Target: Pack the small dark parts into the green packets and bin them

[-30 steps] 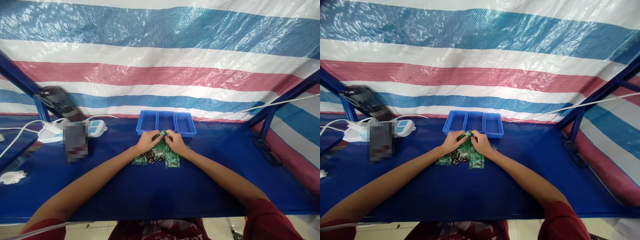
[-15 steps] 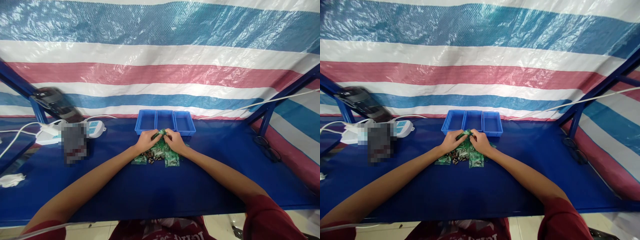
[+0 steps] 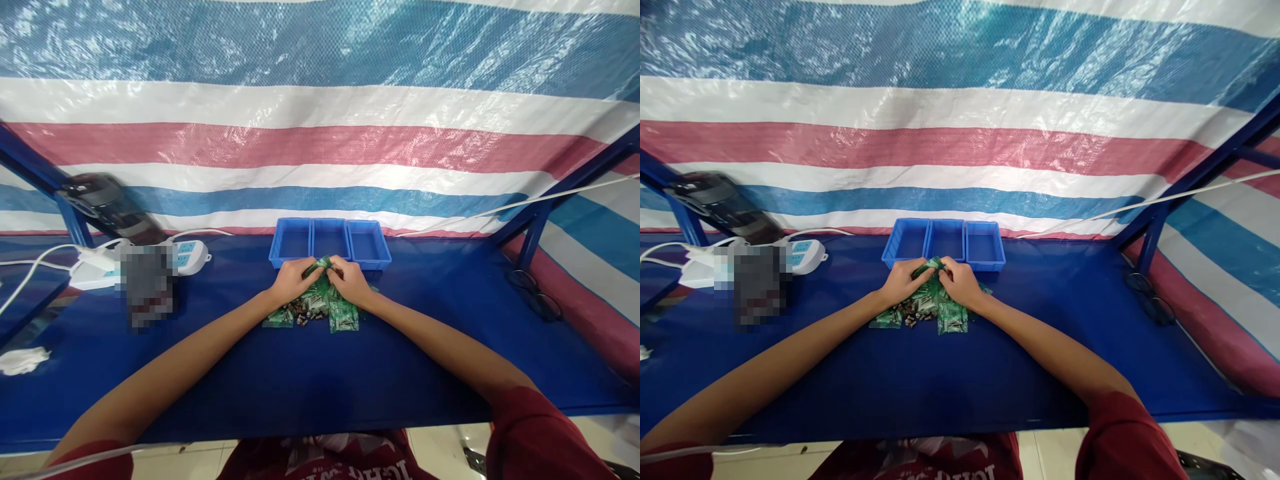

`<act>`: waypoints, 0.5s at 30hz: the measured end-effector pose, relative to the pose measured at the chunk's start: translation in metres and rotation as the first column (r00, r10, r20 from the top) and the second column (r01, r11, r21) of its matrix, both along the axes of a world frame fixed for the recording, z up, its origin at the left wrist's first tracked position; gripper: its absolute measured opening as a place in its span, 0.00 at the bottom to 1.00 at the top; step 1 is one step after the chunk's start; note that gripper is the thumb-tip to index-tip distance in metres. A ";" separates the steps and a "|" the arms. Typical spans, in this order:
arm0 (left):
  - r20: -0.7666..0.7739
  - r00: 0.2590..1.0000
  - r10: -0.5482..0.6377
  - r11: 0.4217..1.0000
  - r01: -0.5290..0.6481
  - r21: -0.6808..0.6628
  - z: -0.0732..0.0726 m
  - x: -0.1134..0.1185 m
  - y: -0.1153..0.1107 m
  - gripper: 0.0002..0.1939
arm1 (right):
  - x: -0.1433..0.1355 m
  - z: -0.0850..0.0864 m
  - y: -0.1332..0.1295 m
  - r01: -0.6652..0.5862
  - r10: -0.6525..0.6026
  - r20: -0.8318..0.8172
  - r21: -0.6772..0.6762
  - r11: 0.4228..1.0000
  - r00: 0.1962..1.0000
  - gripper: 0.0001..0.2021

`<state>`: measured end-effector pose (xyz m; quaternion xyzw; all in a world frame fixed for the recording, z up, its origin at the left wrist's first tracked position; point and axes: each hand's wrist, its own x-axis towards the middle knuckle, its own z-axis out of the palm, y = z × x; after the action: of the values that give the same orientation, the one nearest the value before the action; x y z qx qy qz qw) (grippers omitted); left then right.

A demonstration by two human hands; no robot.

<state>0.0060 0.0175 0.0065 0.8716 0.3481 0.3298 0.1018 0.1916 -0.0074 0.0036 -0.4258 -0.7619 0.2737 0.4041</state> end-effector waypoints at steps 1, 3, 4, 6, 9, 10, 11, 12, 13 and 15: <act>0.001 1.000 0.001 1.000 -0.001 -0.002 0.000 0.000 0.000 0.18 | 0.000 0.000 0.000 0.000 0.000 0.000 0.000 1.000 1.000 0.05; 0.001 1.000 0.003 1.000 -0.003 -0.007 0.000 0.000 0.000 0.18 | 0.000 0.001 0.000 0.001 -0.001 0.000 -0.001 1.000 1.000 0.05; 0.001 1.000 0.005 1.000 -0.005 -0.009 0.001 0.000 0.000 0.18 | 0.000 0.001 0.000 0.003 -0.003 -0.001 -0.002 1.000 1.000 0.05; -0.003 1.000 0.006 1.000 -0.006 -0.009 0.001 0.001 0.000 0.18 | 0.000 0.001 -0.001 0.004 -0.004 -0.004 -0.004 1.000 1.000 0.05; -0.005 1.000 0.002 1.000 -0.002 -0.008 0.001 0.001 0.000 0.18 | 0.000 0.001 0.000 0.007 -0.007 0.001 -0.004 1.000 1.000 0.05; -0.005 1.000 0.000 1.000 0.000 -0.009 0.001 0.001 0.000 0.19 | 0.000 0.001 0.000 0.009 -0.009 0.004 0.000 1.000 1.000 0.05; -0.005 1.000 -0.001 1.000 0.001 -0.009 0.001 0.001 0.000 0.19 | 0.000 0.001 0.000 0.010 -0.010 0.005 0.003 1.000 1.000 0.05; -0.007 1.000 -0.001 1.000 0.001 -0.010 0.001 0.001 0.000 0.19 | 0.000 0.001 0.000 0.009 -0.009 0.006 0.005 1.000 1.000 0.05; -0.010 1.000 -0.001 1.000 0.001 -0.011 0.001 0.001 0.000 0.19 | 0.000 0.000 0.000 0.006 -0.007 0.006 0.006 1.000 1.000 0.05; -0.019 1.000 0.003 1.000 -0.003 -0.013 0.001 0.001 0.000 0.19 | 0.000 0.001 0.000 0.005 -0.005 0.007 0.004 1.000 1.000 0.05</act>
<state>0.0066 0.0176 0.0079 0.8735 0.3525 0.3194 0.1035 0.1920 -0.0074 0.0042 -0.4278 -0.7628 0.2699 0.4028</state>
